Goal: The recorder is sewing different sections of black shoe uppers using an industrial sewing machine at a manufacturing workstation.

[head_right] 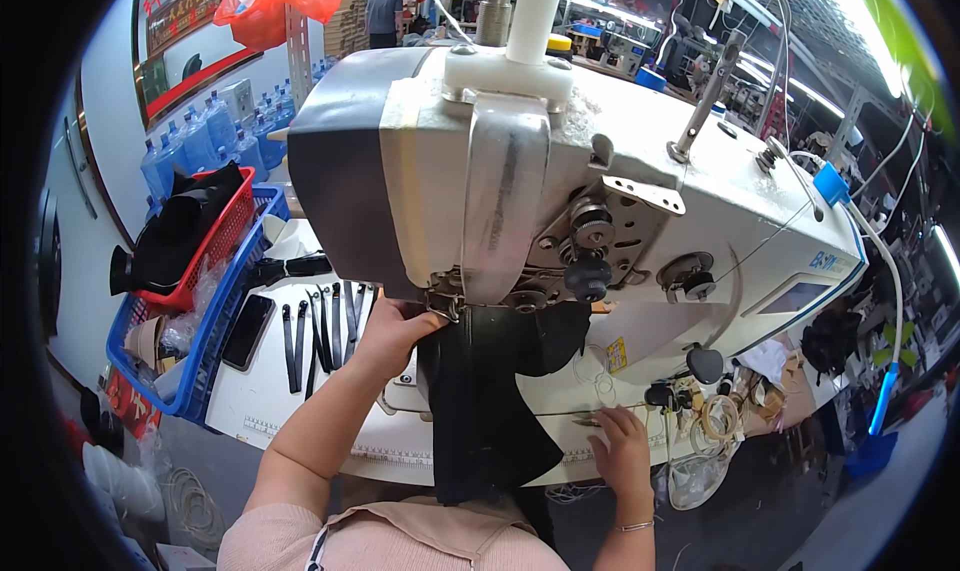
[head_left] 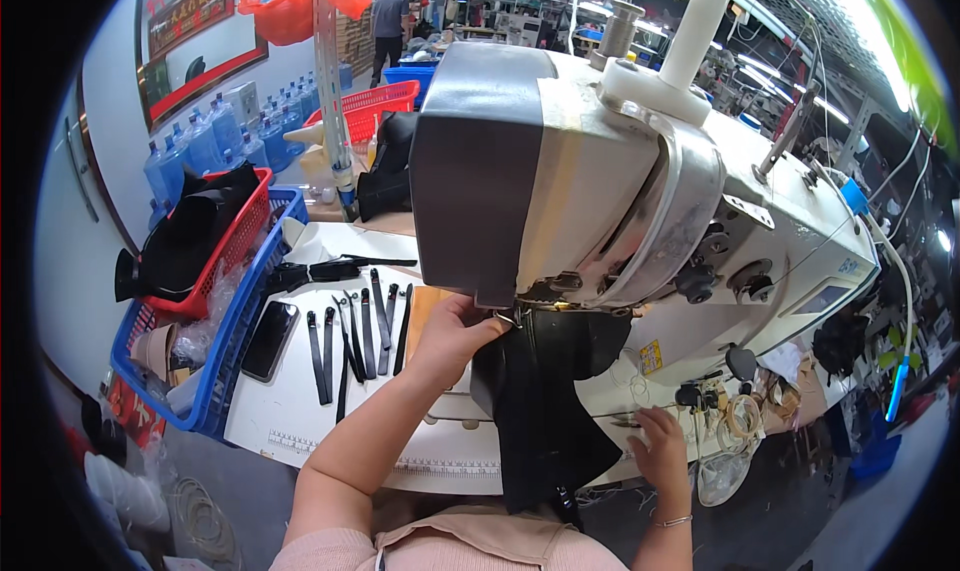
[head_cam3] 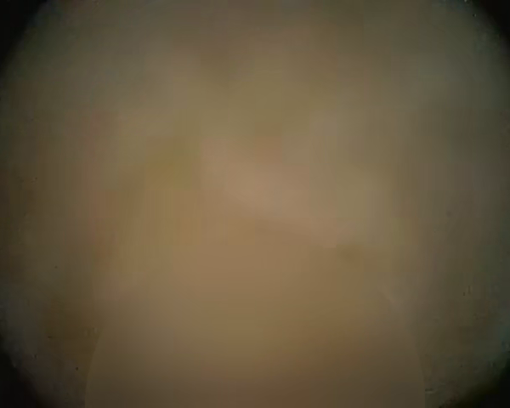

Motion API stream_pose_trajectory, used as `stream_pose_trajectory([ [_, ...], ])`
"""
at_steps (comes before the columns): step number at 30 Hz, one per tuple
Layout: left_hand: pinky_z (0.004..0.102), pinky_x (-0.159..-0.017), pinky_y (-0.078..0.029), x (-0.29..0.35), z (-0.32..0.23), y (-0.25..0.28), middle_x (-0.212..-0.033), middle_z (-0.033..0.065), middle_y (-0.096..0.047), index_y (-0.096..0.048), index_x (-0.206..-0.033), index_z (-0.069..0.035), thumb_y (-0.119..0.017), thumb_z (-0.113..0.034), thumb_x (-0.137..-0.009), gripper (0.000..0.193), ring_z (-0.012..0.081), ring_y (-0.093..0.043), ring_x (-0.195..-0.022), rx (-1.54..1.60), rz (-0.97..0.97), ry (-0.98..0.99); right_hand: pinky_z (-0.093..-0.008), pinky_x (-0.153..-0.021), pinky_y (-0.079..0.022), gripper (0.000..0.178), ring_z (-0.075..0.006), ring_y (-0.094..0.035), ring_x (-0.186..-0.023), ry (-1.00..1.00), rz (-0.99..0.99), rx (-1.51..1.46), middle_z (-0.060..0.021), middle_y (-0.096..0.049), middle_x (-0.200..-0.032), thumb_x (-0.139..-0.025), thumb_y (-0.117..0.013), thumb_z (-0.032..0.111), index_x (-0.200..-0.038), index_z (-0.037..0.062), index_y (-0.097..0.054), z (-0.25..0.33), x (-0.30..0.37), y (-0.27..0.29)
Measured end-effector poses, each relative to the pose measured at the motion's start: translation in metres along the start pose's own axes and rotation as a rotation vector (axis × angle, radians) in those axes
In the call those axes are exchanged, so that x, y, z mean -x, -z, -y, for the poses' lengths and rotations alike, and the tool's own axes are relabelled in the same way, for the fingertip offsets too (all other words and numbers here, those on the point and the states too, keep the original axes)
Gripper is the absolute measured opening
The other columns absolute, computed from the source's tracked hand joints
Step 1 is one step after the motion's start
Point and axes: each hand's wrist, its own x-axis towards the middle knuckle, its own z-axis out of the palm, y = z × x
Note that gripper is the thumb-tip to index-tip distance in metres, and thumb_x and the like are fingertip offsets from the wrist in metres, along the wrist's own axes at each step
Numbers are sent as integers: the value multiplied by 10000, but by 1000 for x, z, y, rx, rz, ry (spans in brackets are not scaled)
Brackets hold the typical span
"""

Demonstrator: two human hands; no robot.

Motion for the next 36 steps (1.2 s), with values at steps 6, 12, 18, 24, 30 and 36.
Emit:
stream_pose_trajectory([
  [6, 246, -816, -468, -3, -9, 3, -943, 78, -646, -620, -1022, 27, -677, -64, -813, 235, 114, -600, -856, 58, -13, 141, -398, -805, -448, 247, -276, -588, -911, -23, -33, 96, -45, -650, -932, -715, -667, 54, -960, 83, -671, -16, 21, -23],
  [12, 216, -750, -451, 2, -27, 23, -894, 41, -642, -553, -1111, 25, -706, -89, -803, 362, 74, -584, -839, -247, 383, 327, -259, -617, -443, 126, -166, -560, -712, -323, -367, -158, -92, -564, -863, -909, -492, 17, -1016, 28, -557, -20, 19, -37],
  [18, 217, -828, -466, 45, -21, 49, -976, 38, -659, -602, -1120, 33, -618, -75, -867, 275, 74, -595, -884, -232, 429, 401, -244, -635, -412, 327, -143, -494, -702, -66, -162, -508, -66, -482, -920, -944, -481, 141, -1243, 19, -535, 110, -16, -13],
  [24, 204, -772, -483, 78, -42, 42, -947, 48, -664, -601, -1109, 40, -606, -35, -864, 256, 69, -606, -840, -241, 313, 338, -301, -596, -515, 386, -211, -601, -730, 217, -145, -403, -88, -543, -959, -774, -710, 60, -1148, 36, -617, 165, -39, -32],
  [30, 214, -777, -486, 96, -54, 40, -943, 56, -669, -606, -1105, 42, -603, -33, -861, 254, 71, -608, -849, -354, 276, 262, -297, -600, -518, 362, -219, -605, -733, 274, -159, -283, -83, -549, -933, -770, -717, 77, -1114, 14, -625, 186, -40, -28],
  [36, 217, -787, -488, 99, -56, 36, -956, 58, -671, -601, -1118, 40, -597, -24, -862, 264, 74, -612, -858, -337, 287, 243, -310, -605, -515, 349, -233, -598, -746, 259, -215, -351, -93, -545, -946, -798, -695, 72, -1132, 17, -611, 187, -47, -30],
])
